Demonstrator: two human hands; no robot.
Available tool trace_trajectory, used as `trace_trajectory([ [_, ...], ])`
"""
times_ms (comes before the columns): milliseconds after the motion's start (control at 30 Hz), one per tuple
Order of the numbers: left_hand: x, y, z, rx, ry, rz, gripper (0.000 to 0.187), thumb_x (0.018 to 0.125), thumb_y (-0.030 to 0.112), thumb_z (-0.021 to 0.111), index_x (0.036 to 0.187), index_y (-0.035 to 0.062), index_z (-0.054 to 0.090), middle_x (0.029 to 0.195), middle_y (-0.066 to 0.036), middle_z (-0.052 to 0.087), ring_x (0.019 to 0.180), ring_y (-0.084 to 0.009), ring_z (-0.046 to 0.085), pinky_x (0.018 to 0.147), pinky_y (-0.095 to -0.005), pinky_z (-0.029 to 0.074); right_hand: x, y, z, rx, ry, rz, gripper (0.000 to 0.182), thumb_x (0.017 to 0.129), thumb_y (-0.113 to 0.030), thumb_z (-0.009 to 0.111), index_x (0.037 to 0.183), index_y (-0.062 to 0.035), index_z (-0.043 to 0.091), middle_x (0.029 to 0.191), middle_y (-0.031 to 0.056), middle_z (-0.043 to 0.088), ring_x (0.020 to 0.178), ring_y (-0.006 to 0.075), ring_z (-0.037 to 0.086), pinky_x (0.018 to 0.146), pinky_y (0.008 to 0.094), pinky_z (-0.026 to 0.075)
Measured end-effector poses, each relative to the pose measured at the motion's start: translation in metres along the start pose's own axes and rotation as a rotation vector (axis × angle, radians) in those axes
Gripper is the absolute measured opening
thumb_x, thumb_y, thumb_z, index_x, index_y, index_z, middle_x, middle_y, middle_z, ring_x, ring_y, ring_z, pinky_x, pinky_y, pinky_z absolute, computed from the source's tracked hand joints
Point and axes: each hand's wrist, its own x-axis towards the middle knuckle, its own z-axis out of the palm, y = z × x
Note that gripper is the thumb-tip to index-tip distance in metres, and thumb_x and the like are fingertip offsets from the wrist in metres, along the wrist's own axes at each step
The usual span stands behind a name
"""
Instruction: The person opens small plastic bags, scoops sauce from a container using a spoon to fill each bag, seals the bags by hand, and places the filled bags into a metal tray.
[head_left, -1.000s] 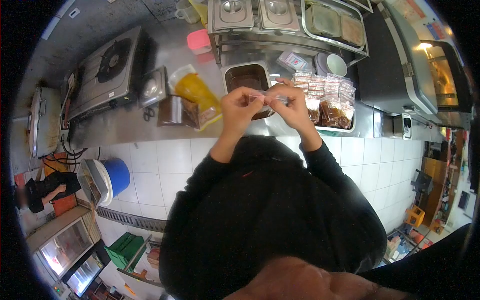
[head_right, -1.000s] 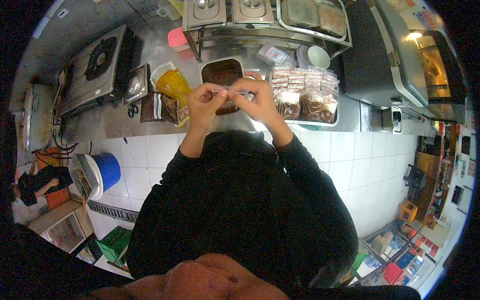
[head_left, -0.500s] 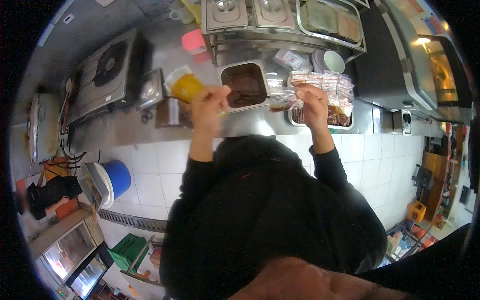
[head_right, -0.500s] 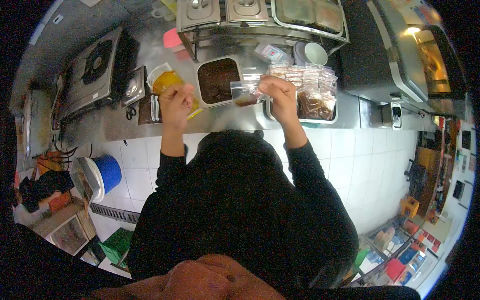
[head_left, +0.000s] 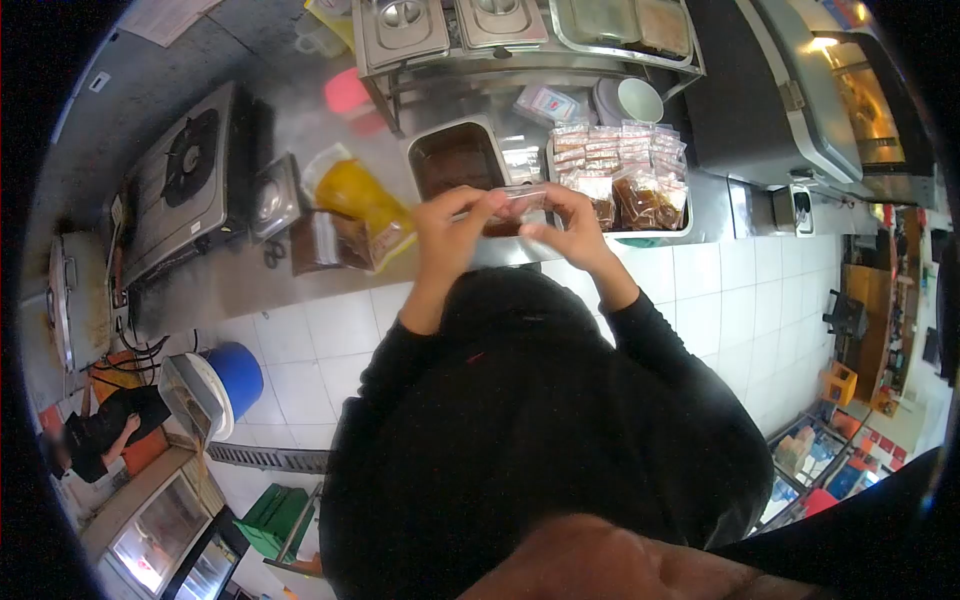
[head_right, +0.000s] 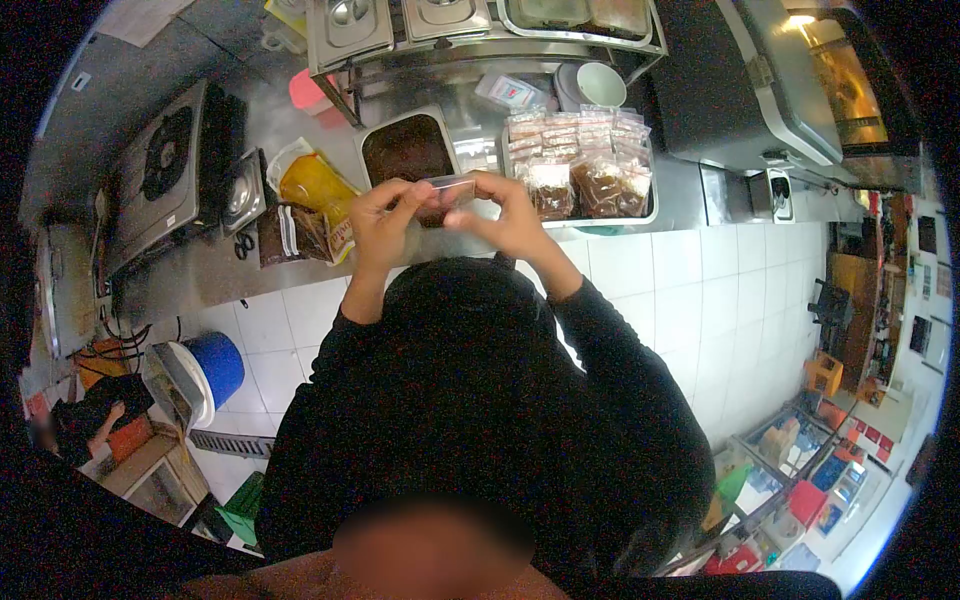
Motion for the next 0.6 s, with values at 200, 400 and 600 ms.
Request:
trace_trajectory([
  [200, 0.003, -0.023, 0.001, -0.003, -0.004, 0.045, 0.023, 0.094, 0.021, 0.060, 0.103, 0.0020, 0.070, 0.095, -0.005, 0.067, 0.083, -0.0096, 0.059, 0.073, -0.0230, 0.046, -0.005, 0.009, -0.018, -0.136, -0.035, 0.167, 0.013, 0.081, -0.010, 0.074, 0.090, -0.0019, 0.068, 0.087, 0.0044, 0.069, 0.084, 0.0118, 0.065, 0.078, 0.0273, 0.051],
  [400, -0.001, -0.020, -0.035, -0.013, 0.130, -0.112, 0.033, 0.096, 0.026, 0.057, 0.124, 0.0092, 0.061, 0.102, -0.005, 0.066, 0.086, -0.0090, 0.056, 0.075, -0.0223, 0.044, -0.010, 0.056, -0.136, -0.313, 0.051, 0.328, 0.017, 0.080, -0.006, 0.071, 0.095, -0.0021, 0.067, 0.085, 0.0084, 0.067, 0.078, 0.0163, 0.065, 0.075, 0.0272, 0.052],
  [600, -0.010, -0.032, -0.057, -0.038, 0.268, -0.167, 0.031, 0.097, 0.027, 0.056, 0.120, 0.0077, 0.063, 0.102, -0.003, 0.065, 0.085, -0.0079, 0.056, 0.073, -0.0213, 0.044, 0.029, 0.091, -0.118, -1.094, 0.315, -0.217, 0.032, 0.070, -0.012, 0.074, 0.101, -0.0093, 0.068, 0.095, 0.0121, 0.068, 0.094, 0.0315, 0.062, 0.083, 0.0401, 0.049],
])
